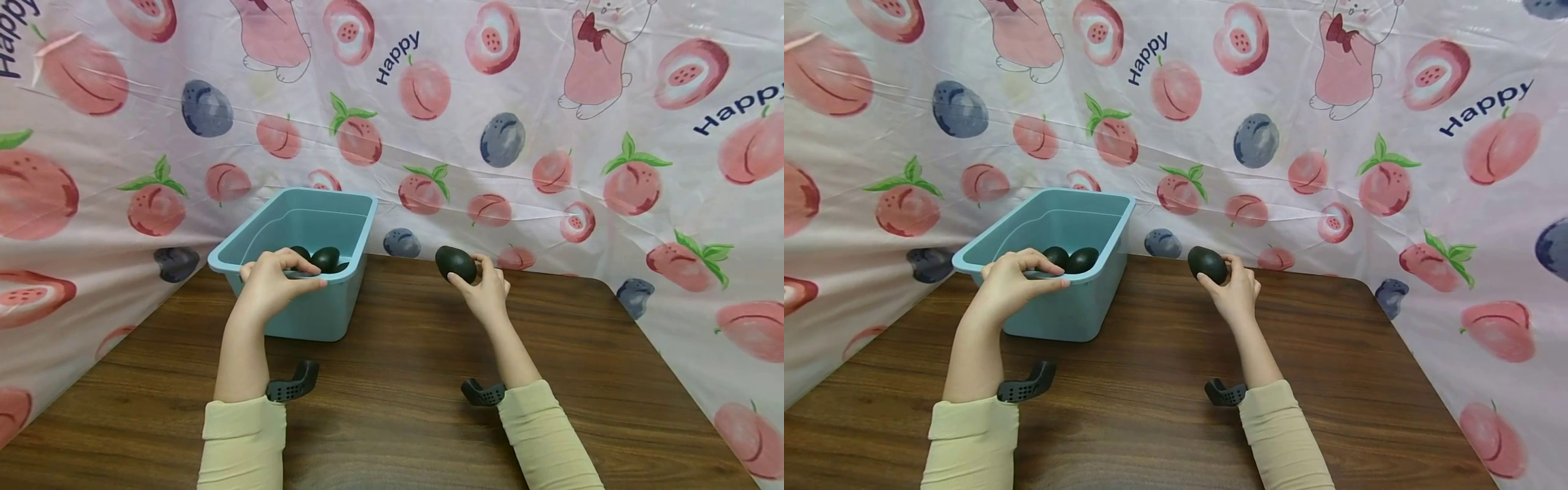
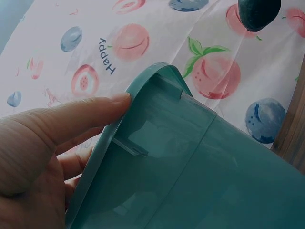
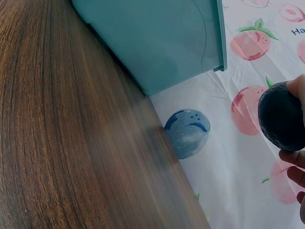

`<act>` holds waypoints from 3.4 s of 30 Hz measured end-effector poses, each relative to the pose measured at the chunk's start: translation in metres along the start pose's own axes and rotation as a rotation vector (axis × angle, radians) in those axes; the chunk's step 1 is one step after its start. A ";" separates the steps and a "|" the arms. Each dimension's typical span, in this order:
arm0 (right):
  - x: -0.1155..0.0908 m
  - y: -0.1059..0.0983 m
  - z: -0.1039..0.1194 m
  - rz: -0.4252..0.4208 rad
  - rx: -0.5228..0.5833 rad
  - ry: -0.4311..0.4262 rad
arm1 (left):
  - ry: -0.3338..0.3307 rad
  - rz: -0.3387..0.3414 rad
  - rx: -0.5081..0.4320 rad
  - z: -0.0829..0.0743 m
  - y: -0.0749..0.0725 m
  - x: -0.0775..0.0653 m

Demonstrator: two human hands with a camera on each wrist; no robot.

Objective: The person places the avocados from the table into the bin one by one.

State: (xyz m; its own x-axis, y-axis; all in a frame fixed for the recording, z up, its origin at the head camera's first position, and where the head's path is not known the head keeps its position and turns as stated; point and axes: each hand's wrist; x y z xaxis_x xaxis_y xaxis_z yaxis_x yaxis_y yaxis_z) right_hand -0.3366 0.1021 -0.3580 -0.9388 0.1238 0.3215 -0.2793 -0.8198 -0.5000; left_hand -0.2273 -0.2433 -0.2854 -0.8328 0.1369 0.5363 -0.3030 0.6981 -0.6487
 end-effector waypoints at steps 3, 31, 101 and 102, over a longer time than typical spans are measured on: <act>-0.001 0.000 0.002 -0.004 0.001 -0.011 | 0.003 -0.003 0.000 0.000 0.000 0.000; -0.007 0.003 0.021 -0.024 0.045 -0.113 | 0.009 -0.012 0.000 0.001 0.002 0.000; -0.023 0.047 0.096 0.025 0.185 -0.199 | 0.011 -0.022 -0.015 -0.002 0.002 -0.001; -0.023 0.047 0.098 0.025 0.186 -0.200 | 0.013 -0.023 -0.014 -0.001 0.002 -0.001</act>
State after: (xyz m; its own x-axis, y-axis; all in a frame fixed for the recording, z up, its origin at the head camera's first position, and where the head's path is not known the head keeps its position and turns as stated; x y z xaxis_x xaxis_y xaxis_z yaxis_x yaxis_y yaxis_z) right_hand -0.3086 0.0060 -0.3102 -0.8813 0.0048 0.4725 -0.1974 -0.9122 -0.3589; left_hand -0.2267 -0.2410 -0.2864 -0.8196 0.1301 0.5580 -0.3151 0.7110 -0.6286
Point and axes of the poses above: each hand's wrist, its own x-axis towards the middle knuckle, its own y-axis out of the palm, z = x × y, and after that the axes turned 11 degrees about y, right-handed
